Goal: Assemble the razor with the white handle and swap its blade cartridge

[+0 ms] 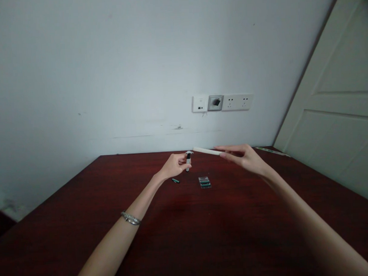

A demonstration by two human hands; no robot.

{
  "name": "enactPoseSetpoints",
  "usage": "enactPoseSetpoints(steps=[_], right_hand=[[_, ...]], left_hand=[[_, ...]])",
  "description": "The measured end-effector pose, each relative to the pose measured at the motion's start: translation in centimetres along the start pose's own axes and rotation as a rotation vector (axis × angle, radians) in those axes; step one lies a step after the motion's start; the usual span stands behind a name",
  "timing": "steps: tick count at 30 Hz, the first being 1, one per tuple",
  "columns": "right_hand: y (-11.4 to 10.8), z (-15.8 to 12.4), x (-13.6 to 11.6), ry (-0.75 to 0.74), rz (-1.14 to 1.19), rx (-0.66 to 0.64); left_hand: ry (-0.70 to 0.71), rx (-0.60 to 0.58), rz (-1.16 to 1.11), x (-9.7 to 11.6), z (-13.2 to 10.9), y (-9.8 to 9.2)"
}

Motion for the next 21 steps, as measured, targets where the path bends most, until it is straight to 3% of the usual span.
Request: enactPoseSetpoints(steps=[7,12,16,21], right_hand=[[0.39,0.17,0.19,-0.123,-0.045,-0.164],[0.42,0.18,0.08,-0.137,-0.041,-0.029],[0.60,0.23,-0.04,-0.186,-0.115,-0.129],[0.48,0.24,-0.18,-0.167,-0.103,-0.059]], left_hand=[[-0.009,0.000,-0.023,0.34,0.01,0.16],[-0.015,-0.010,-0.033,0.10,0.05,0.09],[-0.010,-0.024,-0.056,0.07,0.05,0.19],[-0.023,-0.034,-0.064,0.10,0.04,0.24]])
Point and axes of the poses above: each hand's wrist, its own z-axis towards the middle knuckle, its own y-axis out of the palm, x = y × z, the point moved 1 cm from there along z, towards the middle knuckle, and after that the axes turned 12 degrees about -z, right-handed, at the moved point
